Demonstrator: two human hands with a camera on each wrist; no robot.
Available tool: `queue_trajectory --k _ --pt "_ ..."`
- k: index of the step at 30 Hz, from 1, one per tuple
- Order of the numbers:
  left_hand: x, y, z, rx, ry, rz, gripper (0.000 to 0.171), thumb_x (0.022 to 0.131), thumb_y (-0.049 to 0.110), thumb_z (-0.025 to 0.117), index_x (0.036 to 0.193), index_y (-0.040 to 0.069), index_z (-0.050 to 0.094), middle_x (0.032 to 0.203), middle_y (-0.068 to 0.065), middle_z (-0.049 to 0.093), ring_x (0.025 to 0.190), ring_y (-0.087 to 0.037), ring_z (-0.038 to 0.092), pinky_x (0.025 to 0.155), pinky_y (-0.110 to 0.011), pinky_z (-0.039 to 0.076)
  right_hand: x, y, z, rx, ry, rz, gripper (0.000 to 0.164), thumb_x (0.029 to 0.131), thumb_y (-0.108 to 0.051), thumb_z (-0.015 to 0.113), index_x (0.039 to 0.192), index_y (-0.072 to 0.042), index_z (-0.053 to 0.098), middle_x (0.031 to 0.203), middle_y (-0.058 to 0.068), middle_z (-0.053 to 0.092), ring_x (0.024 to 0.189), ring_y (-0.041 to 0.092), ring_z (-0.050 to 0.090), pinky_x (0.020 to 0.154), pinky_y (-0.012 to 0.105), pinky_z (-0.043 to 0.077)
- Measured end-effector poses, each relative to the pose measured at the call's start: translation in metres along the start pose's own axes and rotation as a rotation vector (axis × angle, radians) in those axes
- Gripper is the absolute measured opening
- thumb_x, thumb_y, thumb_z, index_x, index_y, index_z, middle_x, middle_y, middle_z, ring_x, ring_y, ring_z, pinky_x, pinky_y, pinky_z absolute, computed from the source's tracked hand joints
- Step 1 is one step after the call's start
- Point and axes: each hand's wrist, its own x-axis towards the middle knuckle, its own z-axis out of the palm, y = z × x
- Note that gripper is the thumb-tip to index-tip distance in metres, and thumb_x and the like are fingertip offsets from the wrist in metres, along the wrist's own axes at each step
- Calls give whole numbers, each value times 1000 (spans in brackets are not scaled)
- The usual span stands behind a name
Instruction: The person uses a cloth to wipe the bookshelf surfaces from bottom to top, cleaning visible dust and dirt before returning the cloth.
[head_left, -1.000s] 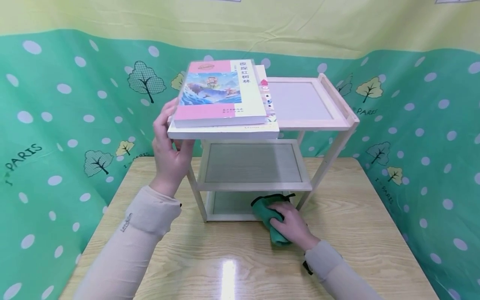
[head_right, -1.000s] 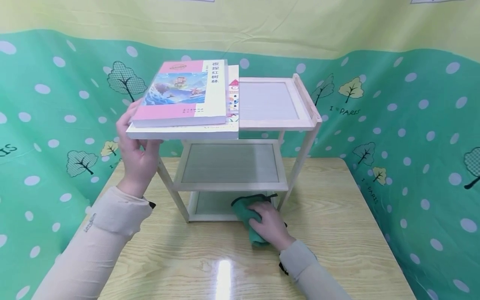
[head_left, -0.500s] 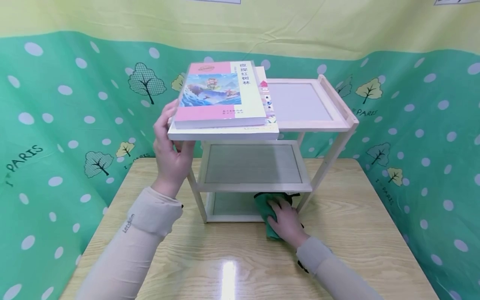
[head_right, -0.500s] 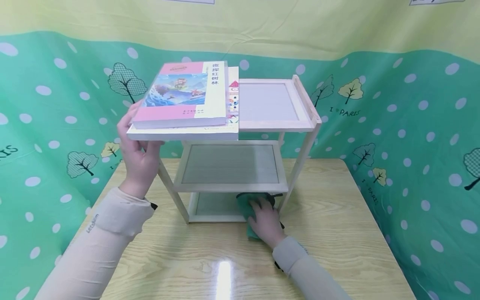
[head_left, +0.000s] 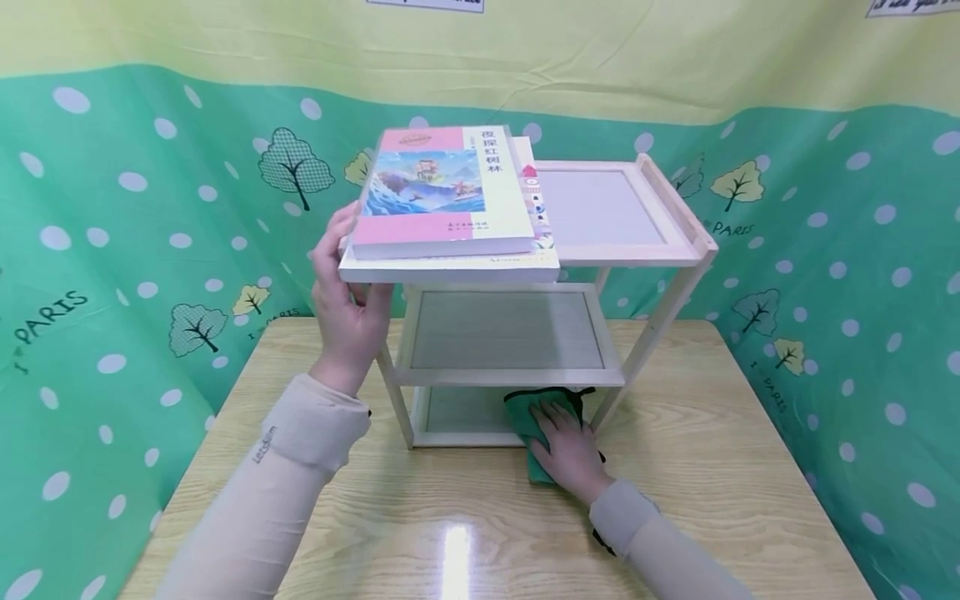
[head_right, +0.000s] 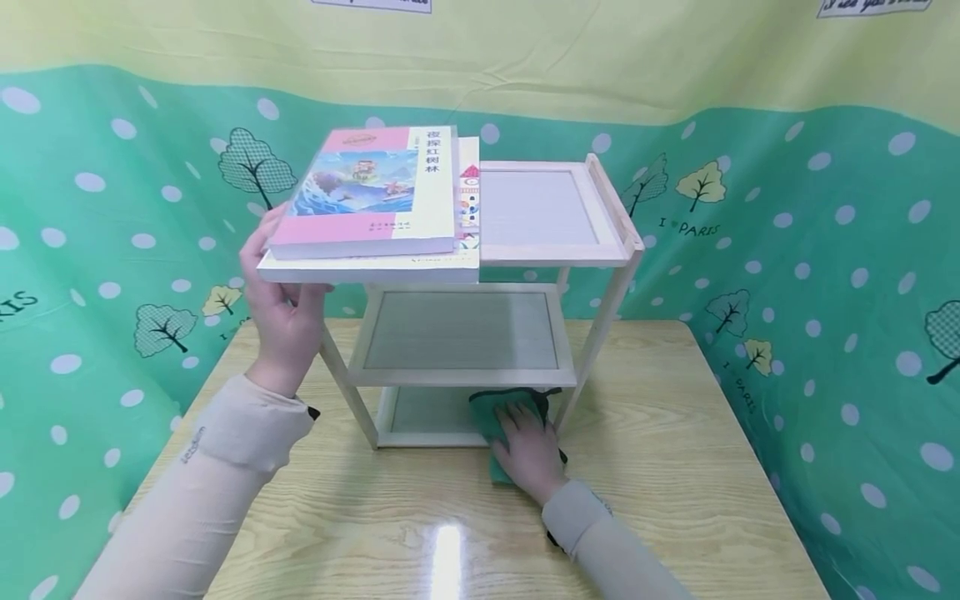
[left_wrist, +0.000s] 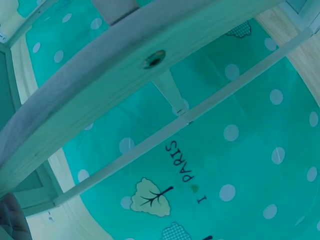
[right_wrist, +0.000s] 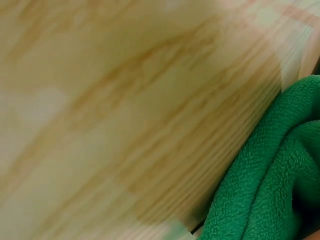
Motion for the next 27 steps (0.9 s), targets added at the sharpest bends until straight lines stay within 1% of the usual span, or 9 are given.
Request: queue_trajectory --k 2,4,7,8,11,12,17,22,27 --pt "0 0 1 -4 -1 -2 76 95 60 52 132 -4 37 148 -10 50 137 -23 47 86 -17 48 -1 0 1 6 6 7 52 98 -32 58 143 -7 51 147 19 50 137 40 44 100 71 39" --pt "0 0 1 -2 -2 -2 76 95 60 52 132 -4 37 148 -9 50 137 -23 48 77 -15 47 -1 0 1 9 11 14 52 98 -32 57 143 -7 51 147 18 50 137 40 44 101 71 38" --pt "0 -1 1 -4 -4 -4 75 95 60 52 132 -4 37 148 -8 49 136 -23 49 69 -14 43 -2 -1 0 16 24 21 52 98 -32 58 143 -7 52 147 18 50 137 40 45 101 72 38" --pt "-1 0 1 -5 -6 -4 75 95 60 52 133 -4 37 148 -8 49 136 -23 49 70 -14 43 -2 -2 -1 18 29 21 52 98 -32 58 143 -7 52 147 18 51 137 39 45 101 71 38" --pt "-1 0 1 -13 -10 -7 75 95 60 52 133 -4 37 149 -8 49 137 -23 47 79 -15 47 -4 -5 -1 18 42 17 51 97 -31 60 142 -7 54 146 18 52 135 39 47 101 72 38" --pt "-1 0 1 -14 -11 -8 75 95 59 52 133 -4 36 149 -8 49 137 -23 47 80 -15 47 -4 -6 -1 12 50 11 50 97 -30 60 141 -7 55 144 18 53 134 39 48 100 71 39" --pt "-1 0 2 -32 -7 -13 75 95 59 53 133 -4 36 149 -10 48 138 -24 46 99 -24 49 -4 -10 1 1 84 -2 47 96 -28 62 137 -7 58 141 17 57 131 38 52 100 71 39" --pt "-2 0 1 -26 -3 -18 76 95 59 53 133 -4 36 149 -9 48 137 -23 48 103 -28 49 -2 -14 4 11 91 2 45 97 -29 60 137 -8 59 141 15 58 131 37 52 100 69 40" --pt "-1 1 2 -33 3 -11 76 95 59 53 133 -4 37 148 -11 48 138 -23 47 108 -35 45 -2 -17 4 7 84 3 44 97 -30 59 137 -11 59 141 12 59 132 34 52 101 67 41"
